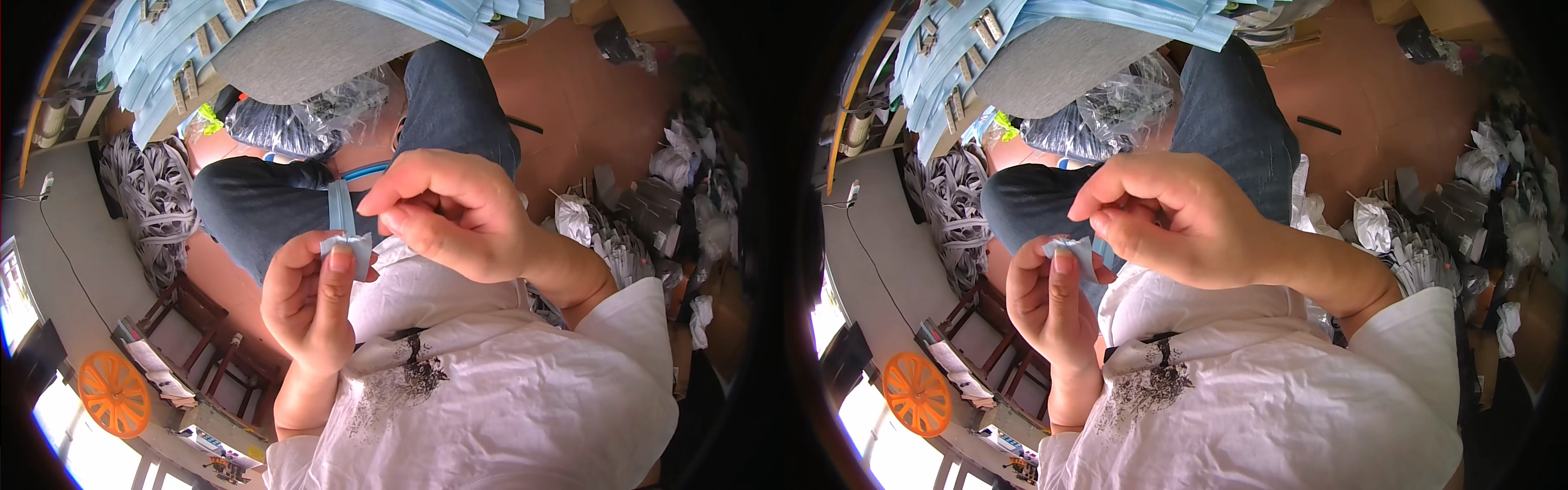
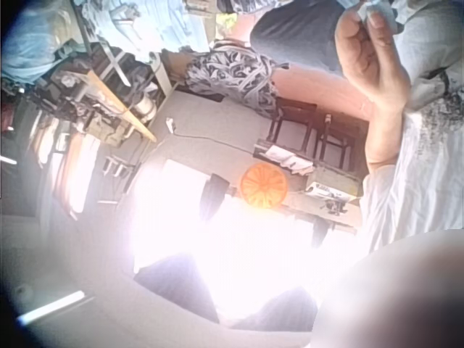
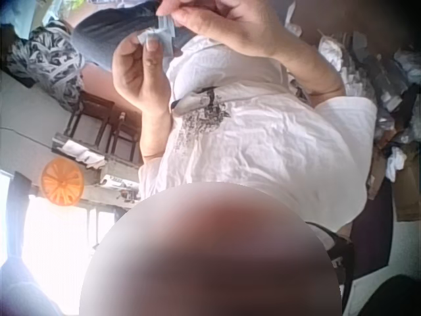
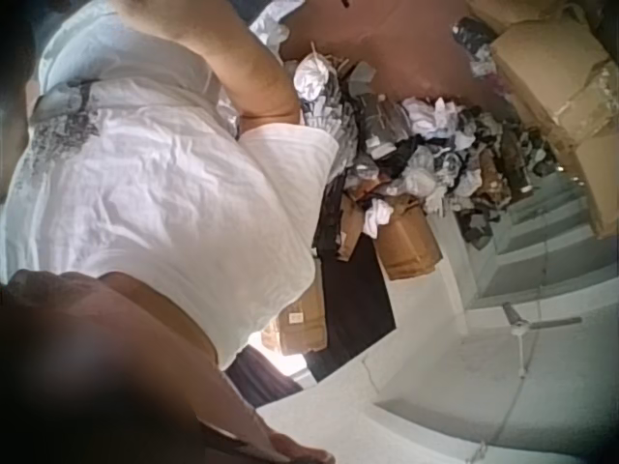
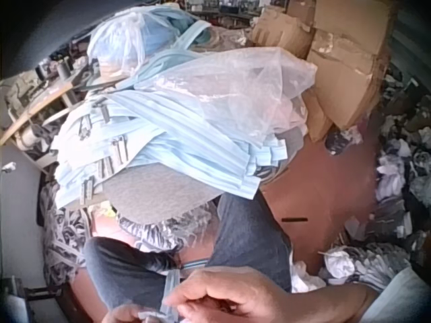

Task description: Manual assembly of zipper sliders onto zipper tape lengths in a workshop environment.

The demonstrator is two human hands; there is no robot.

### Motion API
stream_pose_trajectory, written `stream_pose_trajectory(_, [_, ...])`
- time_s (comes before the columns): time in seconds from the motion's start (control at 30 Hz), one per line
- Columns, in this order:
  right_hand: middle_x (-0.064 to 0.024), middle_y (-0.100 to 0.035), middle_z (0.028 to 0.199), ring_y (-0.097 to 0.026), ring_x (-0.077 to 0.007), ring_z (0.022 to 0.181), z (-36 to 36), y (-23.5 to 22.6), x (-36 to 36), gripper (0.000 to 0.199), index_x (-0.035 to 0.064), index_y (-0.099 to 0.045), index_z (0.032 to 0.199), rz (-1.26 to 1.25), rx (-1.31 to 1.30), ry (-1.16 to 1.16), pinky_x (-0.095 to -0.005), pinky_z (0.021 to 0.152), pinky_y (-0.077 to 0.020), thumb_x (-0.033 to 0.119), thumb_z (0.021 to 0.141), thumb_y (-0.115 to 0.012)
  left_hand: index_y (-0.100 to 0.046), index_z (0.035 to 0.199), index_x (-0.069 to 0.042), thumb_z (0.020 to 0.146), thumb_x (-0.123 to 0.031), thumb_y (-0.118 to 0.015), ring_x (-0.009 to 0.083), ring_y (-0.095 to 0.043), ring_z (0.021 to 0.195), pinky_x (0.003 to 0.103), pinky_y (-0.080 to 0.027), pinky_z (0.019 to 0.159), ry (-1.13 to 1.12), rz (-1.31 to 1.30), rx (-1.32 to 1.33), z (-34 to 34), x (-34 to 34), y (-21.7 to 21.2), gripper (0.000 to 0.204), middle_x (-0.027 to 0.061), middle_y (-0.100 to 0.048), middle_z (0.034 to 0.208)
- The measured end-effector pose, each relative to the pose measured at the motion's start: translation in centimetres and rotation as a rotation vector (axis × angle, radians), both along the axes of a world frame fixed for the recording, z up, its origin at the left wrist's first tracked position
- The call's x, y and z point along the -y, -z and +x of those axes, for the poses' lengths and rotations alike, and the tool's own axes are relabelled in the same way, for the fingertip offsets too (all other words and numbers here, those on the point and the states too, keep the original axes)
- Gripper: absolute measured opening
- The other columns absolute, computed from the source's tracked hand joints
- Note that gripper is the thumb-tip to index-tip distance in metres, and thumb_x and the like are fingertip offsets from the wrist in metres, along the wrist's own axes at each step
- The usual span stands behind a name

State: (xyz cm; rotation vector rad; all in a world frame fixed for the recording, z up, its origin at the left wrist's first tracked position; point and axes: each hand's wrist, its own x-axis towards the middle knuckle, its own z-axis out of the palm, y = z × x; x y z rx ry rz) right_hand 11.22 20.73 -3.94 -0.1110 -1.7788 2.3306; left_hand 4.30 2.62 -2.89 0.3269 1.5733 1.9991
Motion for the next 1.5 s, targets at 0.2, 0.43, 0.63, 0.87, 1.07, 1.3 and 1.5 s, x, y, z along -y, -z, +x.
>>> stream_pose_trajectory(0.2, [-0.0039, -0.063, 0.082, -0.052, -0.0063, 0.058, -0.6, -0.9, 0.1, 0.009, -0.0018, -0.066, 0.096, 0.386, 0.062, -0.032, -0.0209, 0.052, -0.0426, 0.003, 0.088, -0.067, -0.052, 0.114, 0.009, 0.098, -0.002, -0.056, 0.0159, -0.067, 0.082, 0.027, -0.056, 0.075, -0.012, -0.005, -0.093, 0.0, -0.3, -0.4, 0.019, 0.0146, -0.067, 0.096])
stream_pose_trajectory(0.43, [-0.0056, -0.061, 0.076, -0.06, -0.0178, 0.063, -1.0, -0.2, 0.6, 0.013, 0.0033, -0.064, 0.091, 0.556, -0.105, 0.085, -0.0294, 0.054, -0.0472, 0.0, 0.08, -0.071, -0.059, 0.111, 0.009, 0.094, 0.002, -0.06, 0.0096, -0.061, 0.086, 0.02, -0.047, 0.079, 0.016, -0.236, -0.34, -0.5, 0.5, 0.2, 0.018, 0.0096, -0.067, 0.097])
stream_pose_trajectory(0.63, [-0.006, -0.062, 0.079, -0.061, -0.0187, 0.064, -1.1, 0.4, 1.2, 0.018, 0.0028, -0.065, 0.093, 0.597, -0.211, 0.135, -0.0287, 0.056, -0.0501, -0.004, 0.077, -0.071, -0.061, 0.107, 0.008, 0.095, 0.001, -0.059, 0.0101, -0.061, 0.084, 0.02, -0.047, 0.077, -0.034, -0.138, -0.324, -0.2, 0.3, 0.2, 0.014, 0.0095, -0.068, 0.097])
stream_pose_trajectory(0.87, [-0.0084, -0.063, 0.08, -0.061, -0.0202, 0.063, -1.2, 0.5, 2.3, 0.021, 0.001, -0.066, 0.093, 0.613, -0.268, 0.203, -0.03, 0.055, -0.0511, -0.004, 0.075, -0.073, -0.06, 0.109, 0.005, 0.1, -0.005, -0.053, 0.0118, -0.061, 0.087, 0.024, -0.048, 0.082, -0.135, 0.067, 0.017, 0.7, 0.6, 1.0, 0.016, 0.0085, -0.067, 0.096])
stream_pose_trajectory(1.07, [-0.0068, -0.06, 0.078, -0.061, -0.0225, 0.063, -1.6, 0.6, 3.2, 0.015, 0.0042, -0.065, 0.092, 0.575, -0.261, 0.281, -0.0329, 0.051, -0.049, 0.003, 0.078, -0.072, -0.06, 0.111, 0.005, 0.098, -0.002, -0.055, 0.0111, -0.056, 0.081, 0.024, -0.046, 0.074, -0.187, 0.239, 0.201, 1.1, -0.5, 0.4, 0.016, 0.01, -0.065, 0.098])
stream_pose_trajectory(1.3, [-0.0075, -0.061, 0.078, -0.061, -0.0226, 0.063, -1.6, 0.4, 2.7, 0.016, 0.0028, -0.064, 0.092, 0.526, -0.22, 0.241, -0.0327, 0.052, -0.0494, -0.001, 0.077, -0.071, -0.059, 0.11, 0.004, 0.1, -0.005, -0.052, 0.0136, -0.058, 0.084, 0.026, -0.048, 0.077, -0.175, 0.173, 0.189, 0.9, 0.1, 1.0, 0.015, 0.0107, -0.064, 0.098])
stream_pose_trajectory(1.5, [-0.0087, -0.064, 0.082, -0.062, -0.0184, 0.065, -1.8, 1.0, 2.9, 0.015, 0.0002, -0.065, 0.093, 0.653, -0.372, 0.298, -0.0275, 0.052, -0.0493, -0.003, 0.08, -0.071, -0.059, 0.11, 0.003, 0.1, -0.005, -0.053, 0.0142, -0.058, 0.084, 0.028, -0.05, 0.075, -0.179, 0.257, 0.377, 0.8, -0.2, 0.5, 0.015, 0.0102, -0.064, 0.098])
